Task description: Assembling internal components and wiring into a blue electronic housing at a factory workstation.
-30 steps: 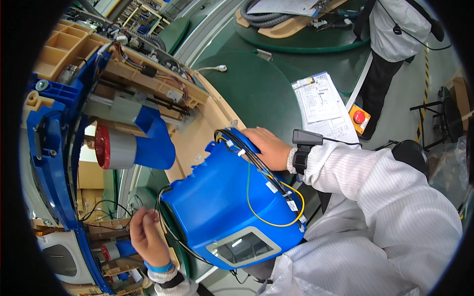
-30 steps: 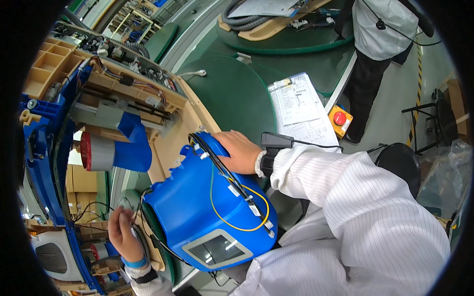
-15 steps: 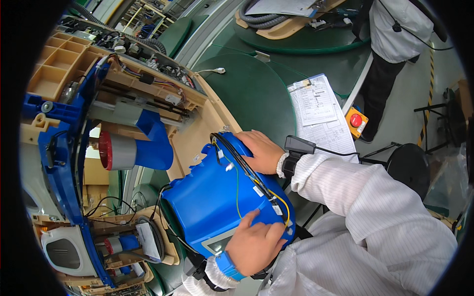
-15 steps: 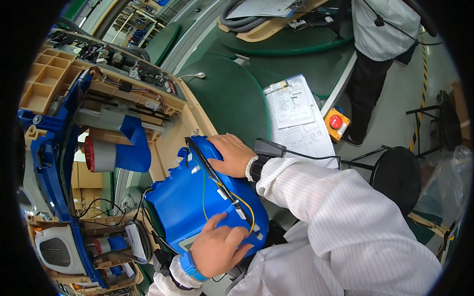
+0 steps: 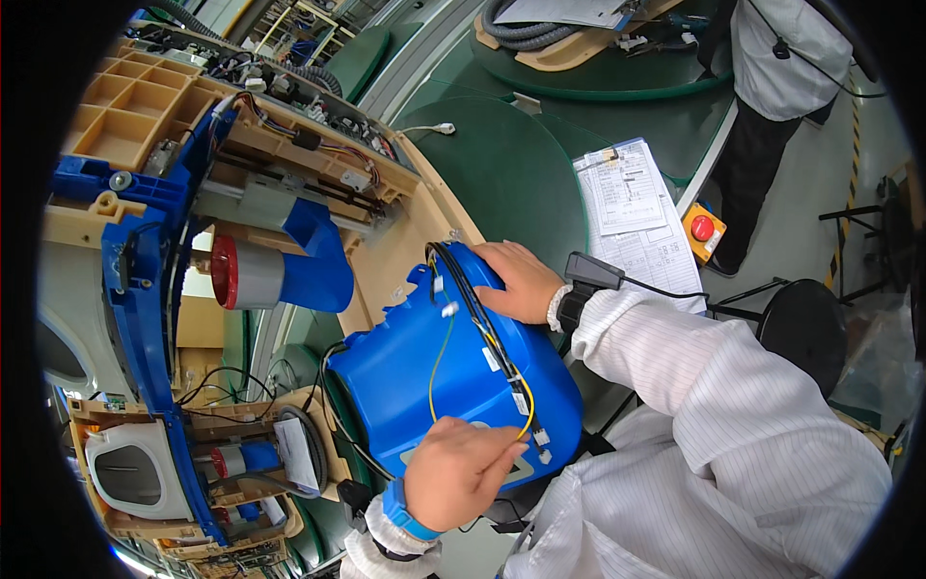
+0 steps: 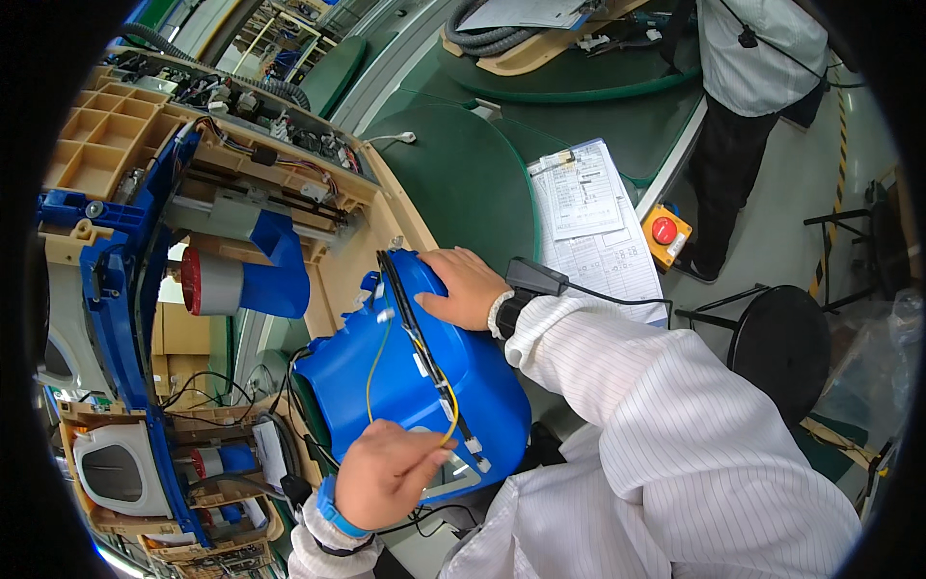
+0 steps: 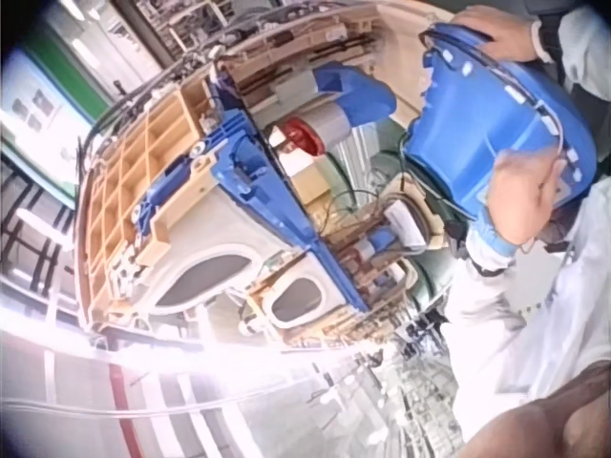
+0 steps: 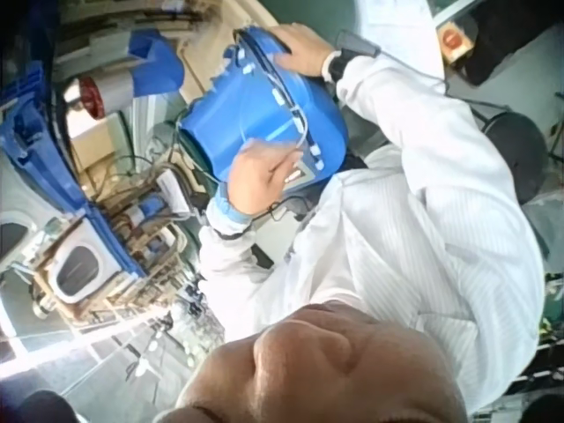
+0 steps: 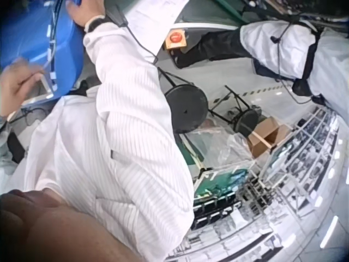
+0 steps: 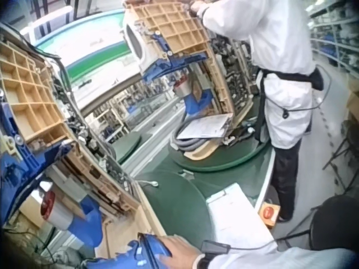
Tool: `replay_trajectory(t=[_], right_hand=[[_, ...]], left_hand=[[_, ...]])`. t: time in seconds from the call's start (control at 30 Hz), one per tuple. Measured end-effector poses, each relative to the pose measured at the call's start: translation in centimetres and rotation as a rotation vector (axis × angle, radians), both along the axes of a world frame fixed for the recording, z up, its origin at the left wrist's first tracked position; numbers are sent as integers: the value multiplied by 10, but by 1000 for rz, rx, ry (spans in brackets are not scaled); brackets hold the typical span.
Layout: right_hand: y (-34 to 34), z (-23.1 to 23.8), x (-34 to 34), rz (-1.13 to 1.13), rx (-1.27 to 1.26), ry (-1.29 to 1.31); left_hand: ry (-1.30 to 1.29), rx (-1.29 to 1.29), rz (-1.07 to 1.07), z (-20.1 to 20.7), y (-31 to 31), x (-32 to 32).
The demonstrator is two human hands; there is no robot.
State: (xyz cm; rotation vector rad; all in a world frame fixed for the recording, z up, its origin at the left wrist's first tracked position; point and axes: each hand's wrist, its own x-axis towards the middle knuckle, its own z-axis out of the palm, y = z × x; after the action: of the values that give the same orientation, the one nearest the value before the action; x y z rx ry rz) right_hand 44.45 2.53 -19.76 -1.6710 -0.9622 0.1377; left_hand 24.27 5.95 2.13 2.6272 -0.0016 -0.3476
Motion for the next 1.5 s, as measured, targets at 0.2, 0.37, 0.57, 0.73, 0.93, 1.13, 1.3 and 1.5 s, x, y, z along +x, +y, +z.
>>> replay_trajectory(t=[0.2,0.37,0.57,0.73,0.93,1.13,1.3,1.5], right_hand=[[-5,10,0,27,-25,84],[-4,5,3,46,6,26],[-1,7,1,10,-14,3],[6,-3,4,49,-39,15],[-17,13,-12,108,307,197],[9,-22,4,57,78,-98],[-3,8,-1,57,6,81],[-11,13,5,72,-8,52]], left_hand=[[-218,-421,74,21,3,2],[-220,-53,-306,28,-5,18],[-83,-140,-380,-1,-19,8],[-302,-97,-157,3,-1,32],[-398,393,-447,-8,3,103],[-271,320,-604,-3,48,143],[-485,-144,-132,-6,93,166],[-797,-102,16,-15,131,196]])
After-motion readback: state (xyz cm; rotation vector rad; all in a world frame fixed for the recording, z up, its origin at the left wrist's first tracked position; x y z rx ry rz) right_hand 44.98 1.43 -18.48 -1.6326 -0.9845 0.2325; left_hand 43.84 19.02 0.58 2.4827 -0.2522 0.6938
